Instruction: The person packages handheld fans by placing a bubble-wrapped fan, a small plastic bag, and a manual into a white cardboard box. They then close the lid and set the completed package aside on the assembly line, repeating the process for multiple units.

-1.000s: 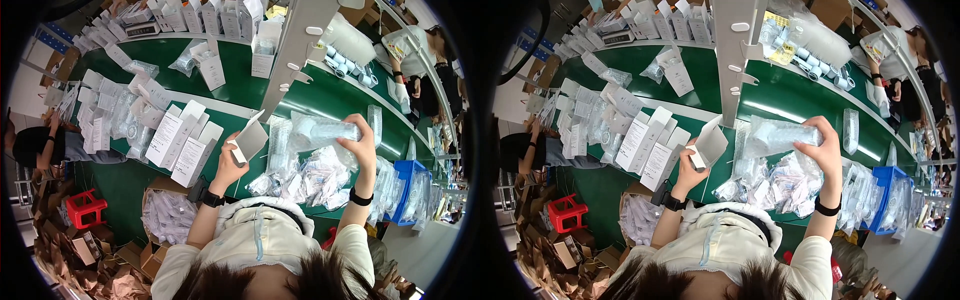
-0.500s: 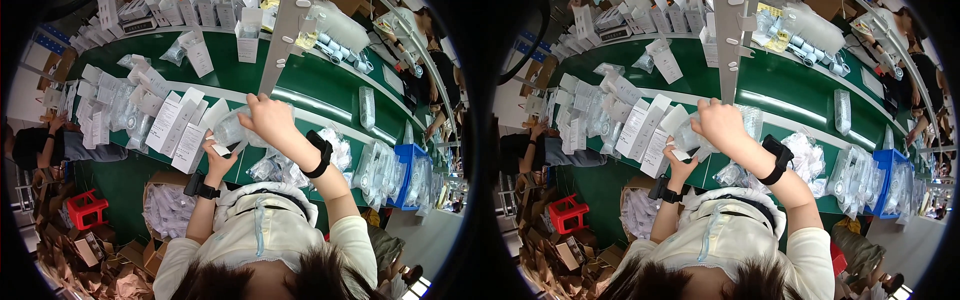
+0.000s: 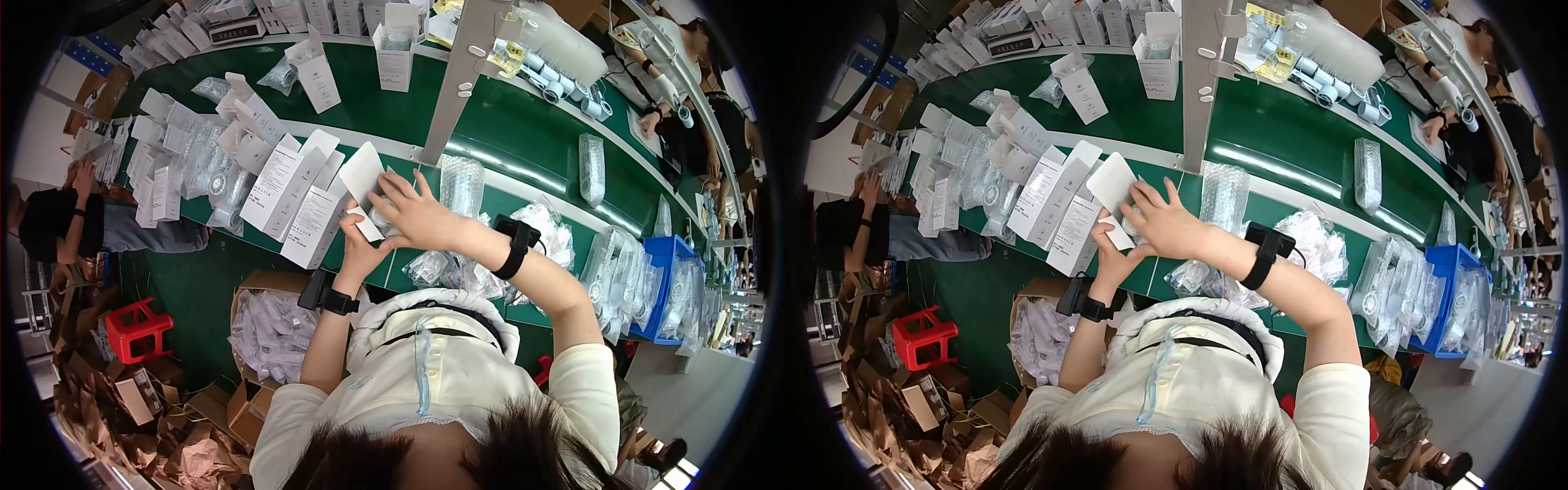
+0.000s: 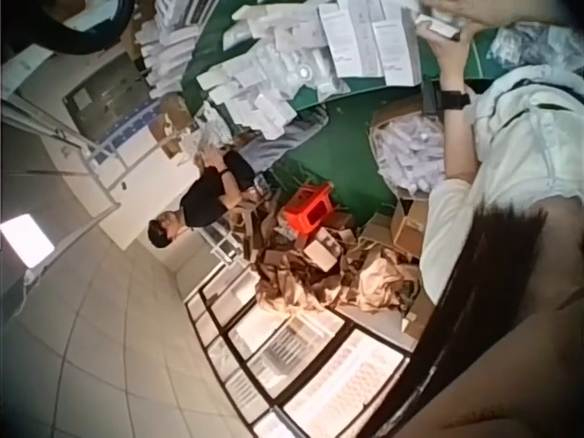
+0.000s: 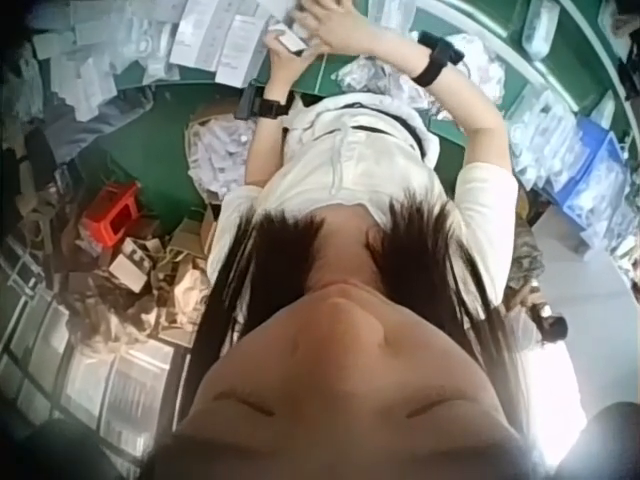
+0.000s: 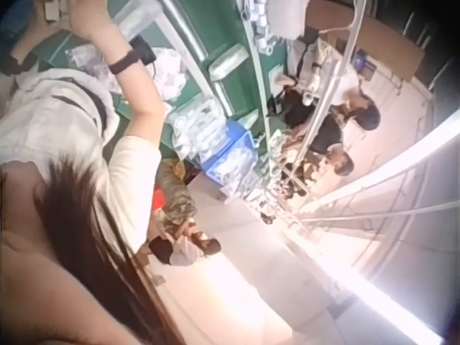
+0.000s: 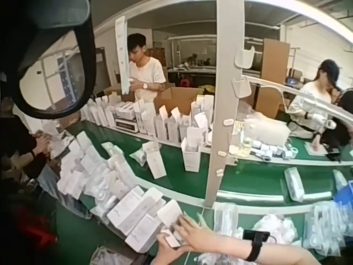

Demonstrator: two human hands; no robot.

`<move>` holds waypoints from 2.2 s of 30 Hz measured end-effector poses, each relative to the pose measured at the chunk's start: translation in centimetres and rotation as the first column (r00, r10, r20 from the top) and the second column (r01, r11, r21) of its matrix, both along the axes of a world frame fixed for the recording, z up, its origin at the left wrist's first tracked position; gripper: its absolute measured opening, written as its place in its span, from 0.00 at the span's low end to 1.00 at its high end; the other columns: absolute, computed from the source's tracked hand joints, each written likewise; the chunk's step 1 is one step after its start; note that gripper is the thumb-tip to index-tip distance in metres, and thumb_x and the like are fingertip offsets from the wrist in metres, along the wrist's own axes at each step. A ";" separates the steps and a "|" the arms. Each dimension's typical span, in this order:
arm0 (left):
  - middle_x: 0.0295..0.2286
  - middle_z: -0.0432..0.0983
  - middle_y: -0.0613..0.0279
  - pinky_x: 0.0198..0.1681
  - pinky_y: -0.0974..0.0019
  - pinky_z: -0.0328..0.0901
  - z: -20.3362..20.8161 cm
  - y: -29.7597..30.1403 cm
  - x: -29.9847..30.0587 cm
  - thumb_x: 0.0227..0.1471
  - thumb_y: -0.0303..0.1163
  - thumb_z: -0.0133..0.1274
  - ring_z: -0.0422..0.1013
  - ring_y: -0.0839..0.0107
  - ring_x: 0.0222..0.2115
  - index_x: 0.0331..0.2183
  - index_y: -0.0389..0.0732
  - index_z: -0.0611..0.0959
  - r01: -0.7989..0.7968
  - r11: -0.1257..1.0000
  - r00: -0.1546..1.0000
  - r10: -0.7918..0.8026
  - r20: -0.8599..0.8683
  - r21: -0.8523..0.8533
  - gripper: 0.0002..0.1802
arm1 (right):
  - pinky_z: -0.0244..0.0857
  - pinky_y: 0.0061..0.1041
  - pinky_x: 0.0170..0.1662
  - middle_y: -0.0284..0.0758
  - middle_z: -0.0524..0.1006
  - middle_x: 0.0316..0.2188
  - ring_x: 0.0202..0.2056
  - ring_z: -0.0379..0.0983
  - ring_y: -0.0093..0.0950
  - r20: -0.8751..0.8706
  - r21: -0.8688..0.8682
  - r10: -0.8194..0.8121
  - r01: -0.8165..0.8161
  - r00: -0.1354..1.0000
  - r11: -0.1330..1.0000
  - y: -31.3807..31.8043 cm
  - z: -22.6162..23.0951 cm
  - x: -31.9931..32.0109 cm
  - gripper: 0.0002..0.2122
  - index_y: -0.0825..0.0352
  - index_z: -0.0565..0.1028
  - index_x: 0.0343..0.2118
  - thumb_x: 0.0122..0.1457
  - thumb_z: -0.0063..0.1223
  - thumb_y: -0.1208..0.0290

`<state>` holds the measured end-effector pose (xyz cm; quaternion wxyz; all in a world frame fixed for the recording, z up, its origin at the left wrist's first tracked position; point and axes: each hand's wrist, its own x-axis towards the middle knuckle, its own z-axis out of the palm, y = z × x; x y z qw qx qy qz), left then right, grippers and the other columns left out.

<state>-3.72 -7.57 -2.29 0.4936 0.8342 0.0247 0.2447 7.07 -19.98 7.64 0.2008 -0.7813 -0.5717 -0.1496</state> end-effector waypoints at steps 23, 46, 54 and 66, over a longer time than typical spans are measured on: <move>0.20 0.69 0.58 0.20 0.70 0.57 7.2 1.9 1.5 0.31 0.22 0.59 0.62 0.70 0.16 0.21 0.34 0.79 -0.245 0.966 0.947 0.256 -0.196 0.079 0.07 | 0.66 0.22 0.24 0.36 0.71 0.32 0.26 0.72 0.31 -0.498 0.523 0.032 0.270 0.867 0.808 -2.7 -2.2 -3.2 0.15 0.65 0.70 0.37 0.43 0.52 0.76; 0.44 0.64 0.51 0.46 0.60 0.57 11.8 3.5 4.1 0.35 0.27 0.60 0.61 0.54 0.44 0.40 0.36 0.70 -0.210 0.965 0.978 0.208 0.030 0.154 0.27 | 0.48 0.27 0.55 0.35 0.59 0.51 0.53 0.55 0.30 -0.947 0.305 0.199 0.516 0.251 0.801 -11.9 -5.8 0.2 0.50 0.68 0.52 0.53 0.24 0.71 0.60; 0.50 0.52 0.46 0.51 0.53 0.50 6.1 13.4 2.0 0.25 0.29 0.64 0.49 0.48 0.50 0.52 0.43 0.58 -0.109 0.648 0.613 0.641 -0.462 0.754 0.50 | 0.52 0.27 0.50 0.39 0.62 0.46 0.47 0.60 0.30 -0.892 0.441 0.015 0.863 0.451 0.247 -12.5 -9.2 17.9 0.40 0.68 0.52 0.52 0.38 0.64 0.64; 0.40 0.56 0.50 0.41 0.51 0.53 5.8 -3.9 0.6 0.27 0.40 0.64 0.54 0.54 0.41 0.53 0.36 0.57 -0.023 0.759 0.767 0.431 -0.475 0.651 0.51 | 0.62 0.35 0.40 0.54 0.64 0.41 0.41 0.66 0.45 -0.374 -0.311 -0.847 0.810 0.377 0.498 -9.3 -11.4 13.5 0.41 0.70 0.51 0.54 0.41 0.59 0.55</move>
